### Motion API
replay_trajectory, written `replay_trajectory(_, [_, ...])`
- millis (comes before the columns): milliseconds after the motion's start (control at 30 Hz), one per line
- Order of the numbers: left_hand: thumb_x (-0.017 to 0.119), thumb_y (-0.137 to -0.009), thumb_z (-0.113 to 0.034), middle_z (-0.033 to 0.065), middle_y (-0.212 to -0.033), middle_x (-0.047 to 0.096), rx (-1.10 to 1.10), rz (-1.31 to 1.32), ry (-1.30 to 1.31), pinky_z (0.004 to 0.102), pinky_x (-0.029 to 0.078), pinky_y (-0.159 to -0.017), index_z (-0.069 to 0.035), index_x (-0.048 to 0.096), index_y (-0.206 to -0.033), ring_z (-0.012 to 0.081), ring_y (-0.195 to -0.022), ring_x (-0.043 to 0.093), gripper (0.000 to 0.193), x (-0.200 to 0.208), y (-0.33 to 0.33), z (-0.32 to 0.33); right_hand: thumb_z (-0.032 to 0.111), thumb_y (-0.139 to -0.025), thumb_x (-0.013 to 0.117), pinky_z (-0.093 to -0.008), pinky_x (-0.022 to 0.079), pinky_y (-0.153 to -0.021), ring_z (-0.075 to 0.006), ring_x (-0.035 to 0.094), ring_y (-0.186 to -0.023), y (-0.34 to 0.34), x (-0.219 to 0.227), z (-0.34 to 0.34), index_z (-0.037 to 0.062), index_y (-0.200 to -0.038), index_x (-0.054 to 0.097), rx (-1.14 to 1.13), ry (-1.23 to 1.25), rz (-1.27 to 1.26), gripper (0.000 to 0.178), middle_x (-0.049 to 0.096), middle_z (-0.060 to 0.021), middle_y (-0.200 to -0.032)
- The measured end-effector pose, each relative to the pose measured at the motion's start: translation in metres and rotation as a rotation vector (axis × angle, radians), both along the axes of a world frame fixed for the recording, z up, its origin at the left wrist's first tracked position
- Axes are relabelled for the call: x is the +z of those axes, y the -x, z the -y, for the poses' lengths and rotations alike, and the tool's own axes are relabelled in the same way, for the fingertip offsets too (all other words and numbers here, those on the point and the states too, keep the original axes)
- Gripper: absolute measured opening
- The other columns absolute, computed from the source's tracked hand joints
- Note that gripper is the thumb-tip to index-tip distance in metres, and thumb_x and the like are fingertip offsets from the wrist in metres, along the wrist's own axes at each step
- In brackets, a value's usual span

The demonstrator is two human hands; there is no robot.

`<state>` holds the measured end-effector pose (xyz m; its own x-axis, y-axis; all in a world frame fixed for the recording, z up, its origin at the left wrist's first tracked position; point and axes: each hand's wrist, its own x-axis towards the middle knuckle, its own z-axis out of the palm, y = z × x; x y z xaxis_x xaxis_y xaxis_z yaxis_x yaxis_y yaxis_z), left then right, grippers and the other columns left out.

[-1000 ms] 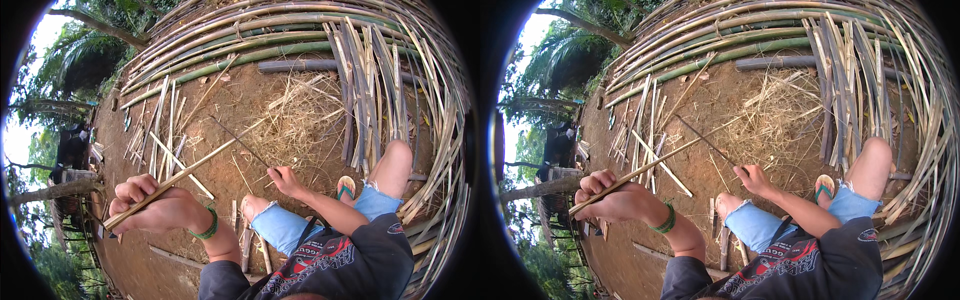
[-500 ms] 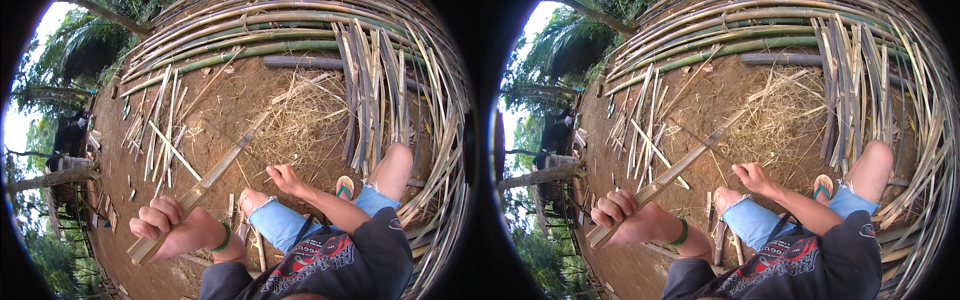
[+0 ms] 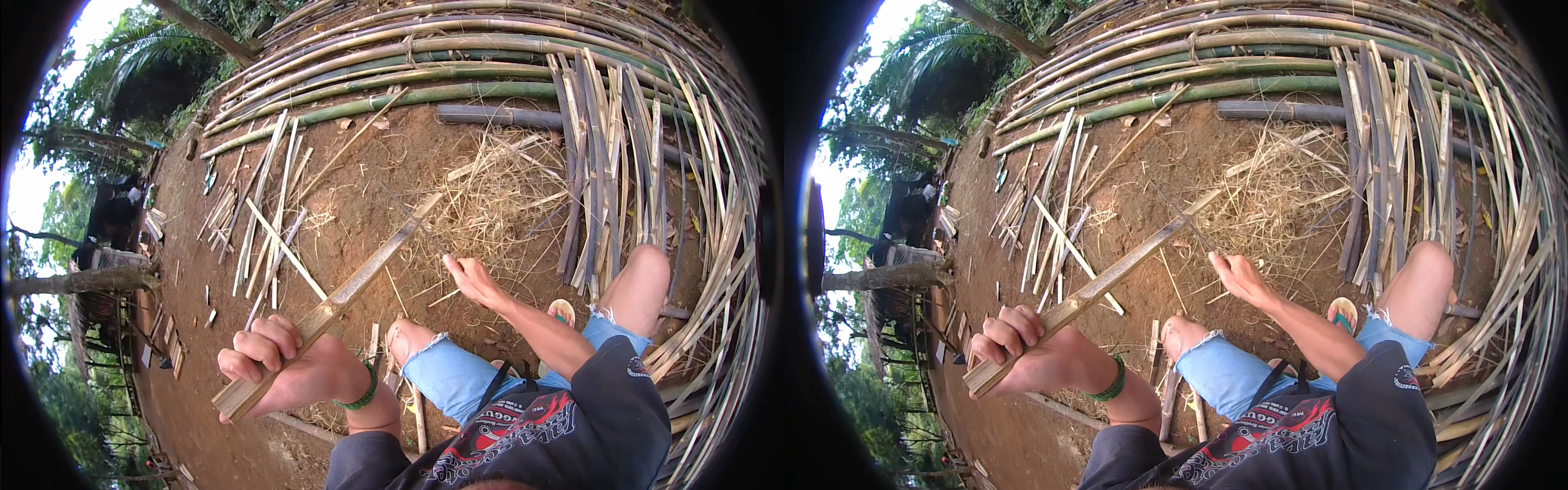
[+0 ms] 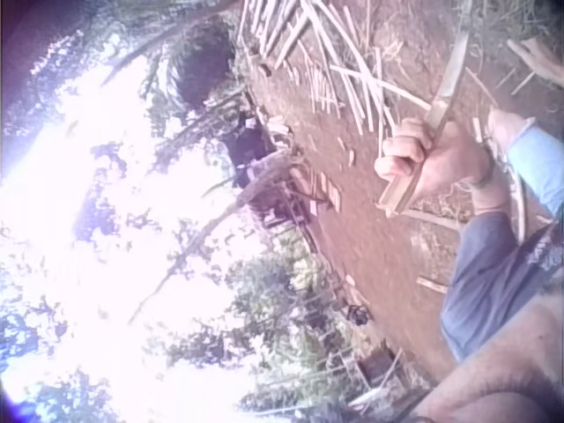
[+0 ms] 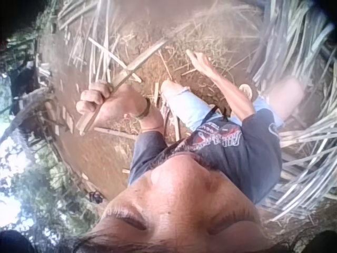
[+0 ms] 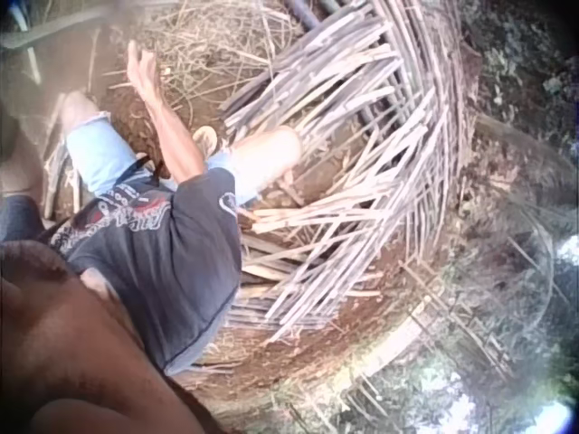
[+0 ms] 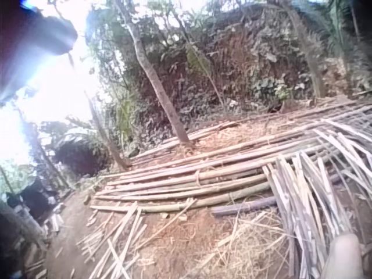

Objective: The person sits on the ground and uses a machete to sharpen a long, thin piece of bamboo into a pointed stake. They repeatedly scrape the blade along the bamboo to thin the tip and remove splinters, occasionally inspecting the point and adjusting their grip.

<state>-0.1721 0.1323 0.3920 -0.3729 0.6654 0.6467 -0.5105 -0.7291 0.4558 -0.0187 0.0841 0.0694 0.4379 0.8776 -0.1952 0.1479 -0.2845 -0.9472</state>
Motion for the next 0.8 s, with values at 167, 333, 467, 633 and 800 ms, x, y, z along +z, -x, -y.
replay_trajectory(167, [0.020,-0.097,-0.071,-0.0025,-0.054,0.024,-0.007,-0.040,-0.008,0.0236,0.014,-0.037,-0.017,0.029,-0.069,0.0077,-0.043,0.021,0.062,-0.001,0.012,0.002,0.059,-0.098,0.043,-0.0403,0.039,-0.044,-0.0199,0.050,-0.044,0.020,0.017,0.019,0.0014,-0.066,0.057,0.179,-0.276,0.155,0.067,0.047,-0.0084,-0.045])
replay_trajectory(333, [0.020,-0.098,-0.069,-0.0027,-0.054,0.025,-0.115,-0.016,0.018,0.0232,0.014,-0.037,-0.016,0.031,-0.069,0.0076,-0.043,0.021,0.061,0.010,0.011,-0.012,0.065,-0.095,0.043,-0.0438,0.040,-0.048,-0.0211,0.049,-0.048,-0.042,-0.078,0.006,0.0005,-0.058,0.054,-0.094,0.328,0.028,0.075,0.050,-0.0099,-0.051])
replay_trajectory(467, [0.026,-0.101,-0.061,-0.0026,-0.056,0.026,-0.239,-0.056,-0.061,0.0231,0.018,-0.040,-0.015,0.032,-0.072,0.0080,-0.045,0.024,0.055,0.033,0.054,0.017,0.054,-0.097,0.049,-0.0434,0.036,-0.048,-0.0198,0.049,-0.048,0.013,-0.009,0.053,-0.0033,-0.064,0.057,0.005,-0.013,0.005,0.067,0.048,-0.0113,-0.050])
replay_trajectory(633, [0.029,-0.102,-0.057,-0.0026,-0.057,0.026,-0.362,-0.152,-0.015,0.0233,0.020,-0.042,-0.015,0.032,-0.073,0.0079,-0.046,0.025,0.051,0.024,0.043,0.018,0.044,-0.099,0.050,-0.0413,0.037,-0.046,-0.0205,0.049,-0.044,0.039,0.083,0.078,-0.0022,-0.065,0.058,0.097,-0.254,-0.037,0.058,0.046,-0.0103,-0.046])
replay_trajectory(800, [0.029,-0.103,-0.054,-0.0020,-0.059,0.029,-0.374,-0.239,-0.041,0.0226,0.021,-0.043,-0.014,0.034,-0.072,0.0079,-0.048,0.028,0.051,0.021,0.044,0.008,0.052,-0.100,0.043,-0.0409,0.036,-0.041,-0.0184,0.047,-0.041,0.001,-0.025,0.063,0.0012,-0.060,0.057,-0.044,0.037,-0.019,0.066,0.048,-0.0074,-0.046])
